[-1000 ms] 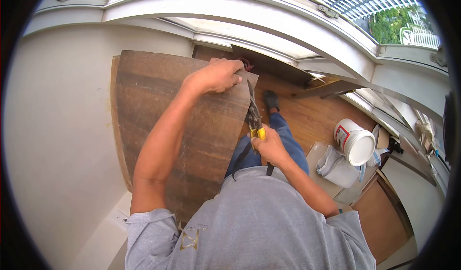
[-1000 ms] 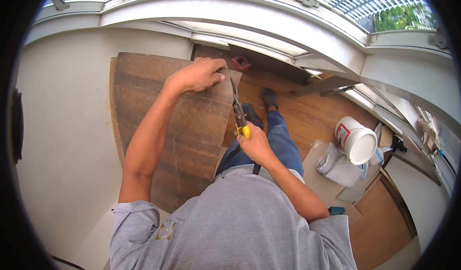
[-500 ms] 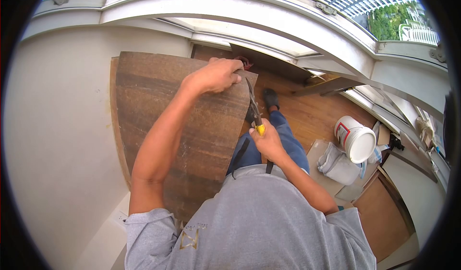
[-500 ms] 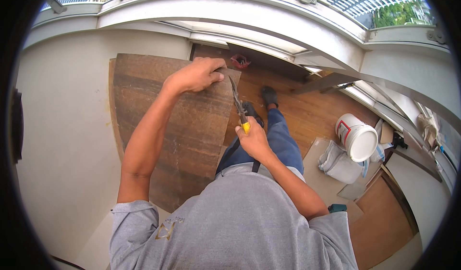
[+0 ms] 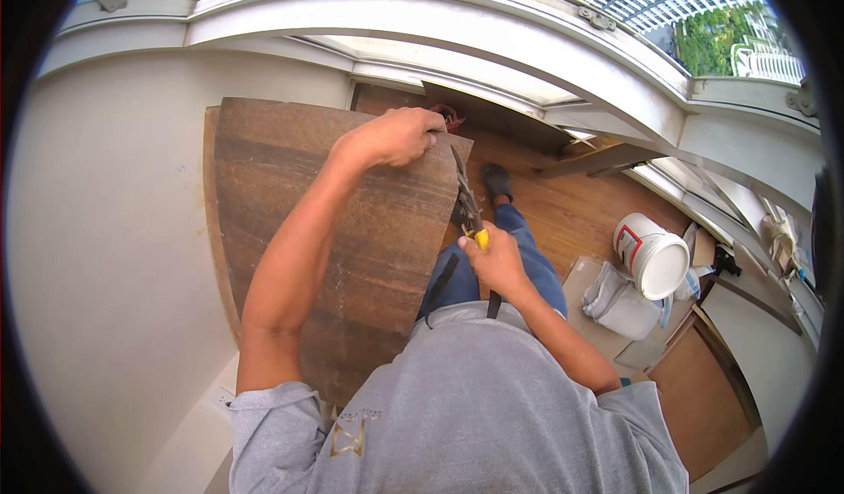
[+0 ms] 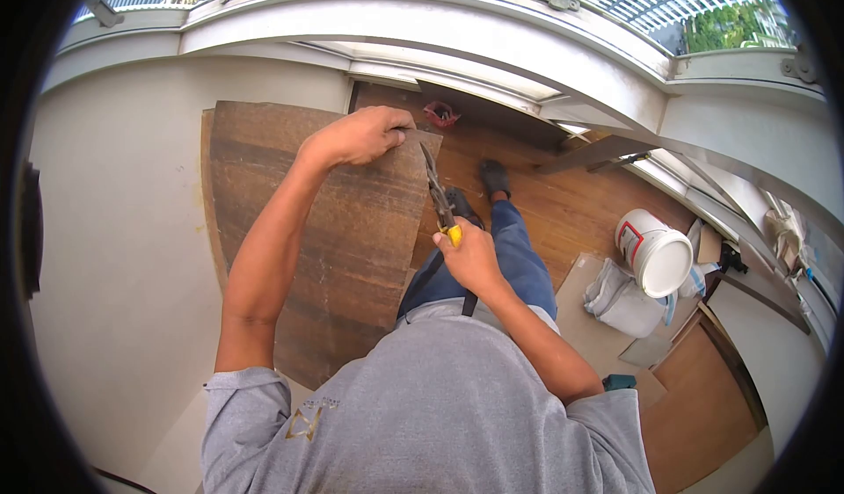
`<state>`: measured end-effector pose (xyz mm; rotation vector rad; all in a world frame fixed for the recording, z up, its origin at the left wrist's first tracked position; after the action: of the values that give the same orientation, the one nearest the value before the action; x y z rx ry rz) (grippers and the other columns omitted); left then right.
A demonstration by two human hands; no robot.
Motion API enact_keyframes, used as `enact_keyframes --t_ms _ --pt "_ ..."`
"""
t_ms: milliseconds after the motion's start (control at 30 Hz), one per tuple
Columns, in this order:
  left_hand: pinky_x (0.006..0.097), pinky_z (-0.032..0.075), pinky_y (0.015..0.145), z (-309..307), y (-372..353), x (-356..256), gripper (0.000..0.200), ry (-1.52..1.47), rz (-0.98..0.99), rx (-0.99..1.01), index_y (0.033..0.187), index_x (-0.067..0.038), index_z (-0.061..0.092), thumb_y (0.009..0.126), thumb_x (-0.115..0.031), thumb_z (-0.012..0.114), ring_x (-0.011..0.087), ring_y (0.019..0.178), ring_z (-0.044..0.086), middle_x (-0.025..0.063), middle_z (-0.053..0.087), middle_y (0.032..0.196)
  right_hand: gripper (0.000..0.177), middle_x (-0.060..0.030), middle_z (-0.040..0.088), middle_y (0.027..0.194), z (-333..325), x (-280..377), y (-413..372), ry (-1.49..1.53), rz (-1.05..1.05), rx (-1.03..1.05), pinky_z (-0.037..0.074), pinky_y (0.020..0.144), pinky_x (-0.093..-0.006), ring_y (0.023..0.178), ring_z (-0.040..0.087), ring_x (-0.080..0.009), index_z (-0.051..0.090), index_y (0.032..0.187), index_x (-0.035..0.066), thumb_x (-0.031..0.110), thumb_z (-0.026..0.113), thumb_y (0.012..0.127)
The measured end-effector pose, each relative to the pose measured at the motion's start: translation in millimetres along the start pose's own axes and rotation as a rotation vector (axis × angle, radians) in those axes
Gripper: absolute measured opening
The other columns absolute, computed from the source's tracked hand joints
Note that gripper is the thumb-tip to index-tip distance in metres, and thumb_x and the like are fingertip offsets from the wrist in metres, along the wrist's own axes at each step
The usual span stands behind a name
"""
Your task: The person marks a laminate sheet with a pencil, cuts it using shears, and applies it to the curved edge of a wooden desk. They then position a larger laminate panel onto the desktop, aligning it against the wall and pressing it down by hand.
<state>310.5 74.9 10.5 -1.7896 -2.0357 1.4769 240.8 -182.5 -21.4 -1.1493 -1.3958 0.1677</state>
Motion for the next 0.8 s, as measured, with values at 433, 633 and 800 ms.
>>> enact_keyframes --t_ms 433,633,800 --pt "0.0496 0.050 0.090 0.8 -0.9 -7.6 0.023 -0.016 0.007 0.020 0.111 0.002 0.068 0.097 -0.015 0.059 0.0447 0.104 0.065 0.0247 0.070 0.106 0.033 -0.0252 0.072 0.094 -27.4 0.6 1.1 -0.032 0.045 0.121 0.053 0.084 -0.0479 0.093 0.069 -0.0447 0.067 0.118 -0.002 0.018 0.072 0.092" --pt "0.0487 0.051 0.086 6.5 0.0 -7.2 0.022 -0.025 0.021 0.007 0.108 0.002 0.067 0.096 -0.015 0.061 0.0449 0.099 0.065 0.0244 0.070 0.101 0.039 -0.0176 0.074 0.100 -17.8 -20.7 12.5 0.041 0.009 0.138 0.054 0.085 -0.0414 0.091 0.071 -0.0322 0.067 0.126 -0.002 0.016 0.073 0.093" --pt "0.0473 0.051 0.086 10.1 4.9 -6.0 0.023 0.019 0.015 0.028 0.109 0.002 0.068 0.095 -0.015 0.062 0.0441 0.096 0.066 0.0233 0.071 0.097 0.044 -0.0126 0.071 0.114 -33.7 -5.2 5.6 0.324 0.342 0.397 0.052 0.093 -0.0347 0.102 0.066 -0.0209 0.066 0.129 -0.004 0.019 0.074 0.093"
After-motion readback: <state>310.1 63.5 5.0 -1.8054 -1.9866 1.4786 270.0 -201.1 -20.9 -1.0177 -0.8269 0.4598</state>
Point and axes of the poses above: each hand's wrist, its own y-axis towards the middle knuckle, its own z-axis out of the palm, x = y × z, the point moved 4 cm from there along y, towards the middle knuckle
